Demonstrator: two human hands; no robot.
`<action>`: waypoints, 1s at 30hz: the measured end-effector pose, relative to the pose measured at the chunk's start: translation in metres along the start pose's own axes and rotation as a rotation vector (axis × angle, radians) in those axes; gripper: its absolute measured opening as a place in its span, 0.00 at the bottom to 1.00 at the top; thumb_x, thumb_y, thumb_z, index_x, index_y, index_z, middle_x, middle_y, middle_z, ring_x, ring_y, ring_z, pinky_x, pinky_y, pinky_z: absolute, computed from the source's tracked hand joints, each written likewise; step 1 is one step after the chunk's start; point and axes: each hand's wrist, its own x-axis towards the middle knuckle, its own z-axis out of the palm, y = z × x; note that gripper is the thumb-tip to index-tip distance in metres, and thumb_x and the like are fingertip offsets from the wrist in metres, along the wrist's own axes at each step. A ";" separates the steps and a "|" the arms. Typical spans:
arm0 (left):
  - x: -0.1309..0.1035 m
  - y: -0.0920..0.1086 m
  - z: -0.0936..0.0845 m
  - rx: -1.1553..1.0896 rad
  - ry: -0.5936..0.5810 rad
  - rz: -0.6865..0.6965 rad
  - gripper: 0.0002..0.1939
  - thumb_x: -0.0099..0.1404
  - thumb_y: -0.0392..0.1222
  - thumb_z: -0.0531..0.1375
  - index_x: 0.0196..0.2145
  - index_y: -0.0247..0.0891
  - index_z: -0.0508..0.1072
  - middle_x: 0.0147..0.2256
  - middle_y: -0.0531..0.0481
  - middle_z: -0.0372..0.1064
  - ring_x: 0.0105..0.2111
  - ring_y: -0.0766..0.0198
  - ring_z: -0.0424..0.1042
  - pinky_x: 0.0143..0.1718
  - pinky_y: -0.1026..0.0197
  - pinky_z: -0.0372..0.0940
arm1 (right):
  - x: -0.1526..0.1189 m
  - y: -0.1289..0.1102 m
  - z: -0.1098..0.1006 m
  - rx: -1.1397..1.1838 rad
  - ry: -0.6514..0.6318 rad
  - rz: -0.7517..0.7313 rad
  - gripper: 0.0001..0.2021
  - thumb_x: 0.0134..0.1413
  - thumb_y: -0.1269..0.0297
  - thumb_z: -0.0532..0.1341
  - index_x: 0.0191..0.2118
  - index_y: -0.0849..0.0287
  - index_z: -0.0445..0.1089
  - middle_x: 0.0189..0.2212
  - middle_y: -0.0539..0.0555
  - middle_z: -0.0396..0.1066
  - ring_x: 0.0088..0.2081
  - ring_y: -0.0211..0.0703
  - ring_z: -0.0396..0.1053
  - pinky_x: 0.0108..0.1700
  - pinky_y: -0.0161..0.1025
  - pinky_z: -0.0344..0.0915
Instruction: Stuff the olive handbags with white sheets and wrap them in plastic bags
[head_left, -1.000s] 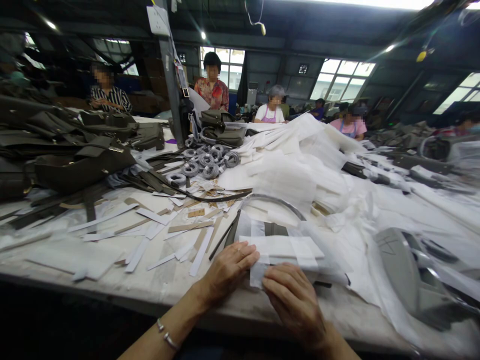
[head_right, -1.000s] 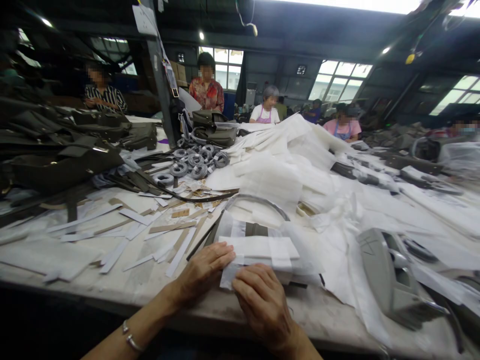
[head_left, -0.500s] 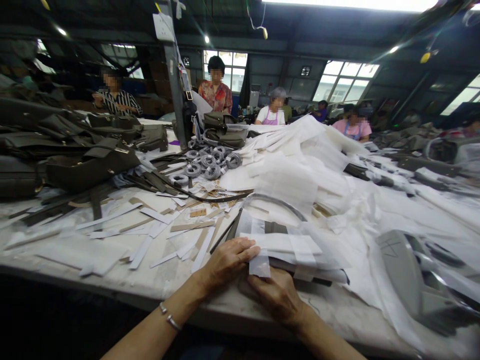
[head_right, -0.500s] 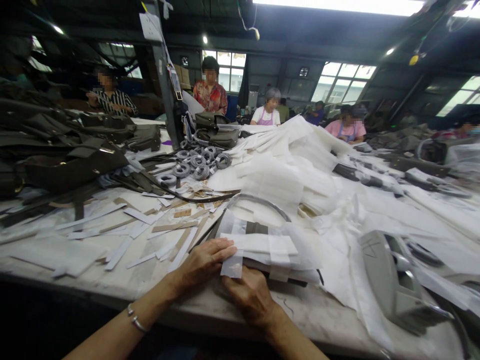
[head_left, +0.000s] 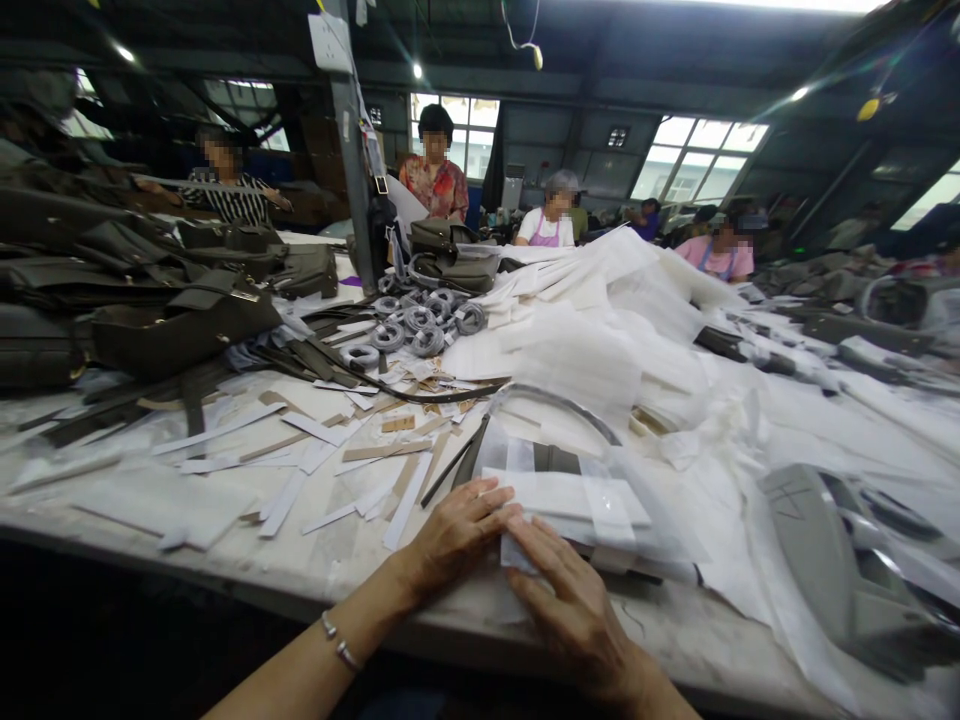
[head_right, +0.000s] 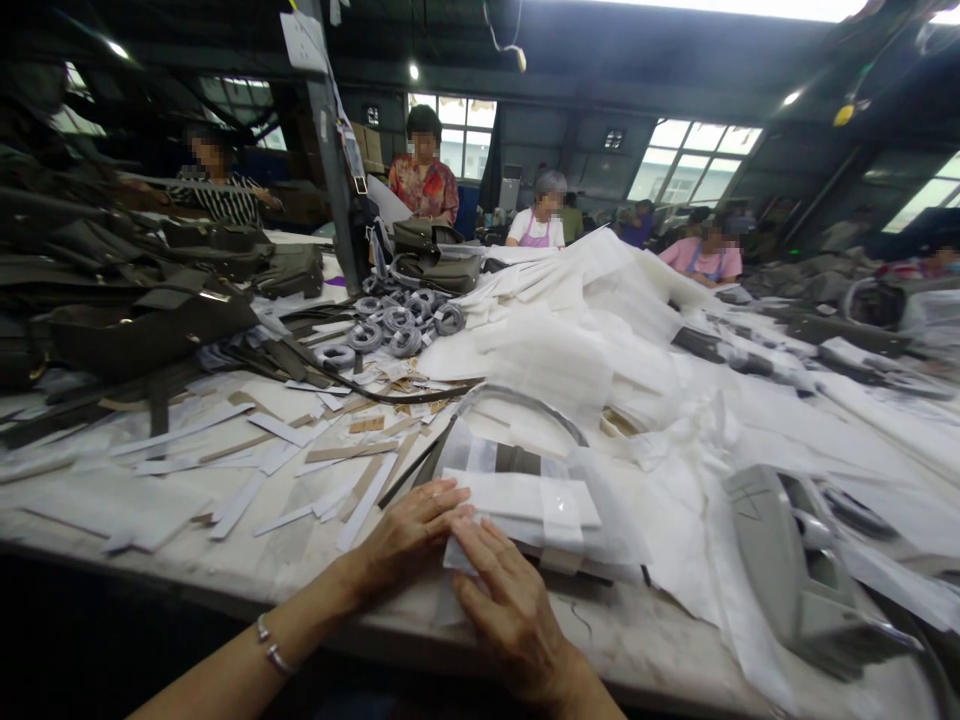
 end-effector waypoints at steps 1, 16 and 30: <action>-0.001 0.000 0.000 -0.025 0.010 -0.004 0.17 0.69 0.33 0.54 0.55 0.40 0.65 0.55 0.45 0.69 0.59 0.55 0.64 0.58 0.48 0.64 | -0.001 0.000 0.002 0.040 -0.002 -0.012 0.12 0.63 0.77 0.51 0.43 0.63 0.71 0.48 0.65 0.75 0.53 0.48 0.71 0.58 0.53 0.68; 0.019 0.023 -0.009 -0.120 0.019 -0.281 0.13 0.62 0.29 0.60 0.43 0.42 0.72 0.45 0.50 0.76 0.55 0.53 0.69 0.60 0.40 0.59 | -0.001 -0.005 0.002 0.116 -0.035 0.060 0.16 0.61 0.78 0.47 0.44 0.60 0.70 0.36 0.56 0.78 0.38 0.41 0.77 0.60 0.50 0.66; 0.009 0.029 0.013 0.073 0.158 -0.159 0.09 0.69 0.31 0.53 0.39 0.41 0.72 0.46 0.50 0.75 0.55 0.55 0.68 0.65 0.38 0.46 | 0.018 -0.015 -0.014 -0.007 -0.058 0.149 0.14 0.62 0.78 0.50 0.39 0.56 0.71 0.35 0.51 0.77 0.37 0.40 0.73 0.58 0.47 0.60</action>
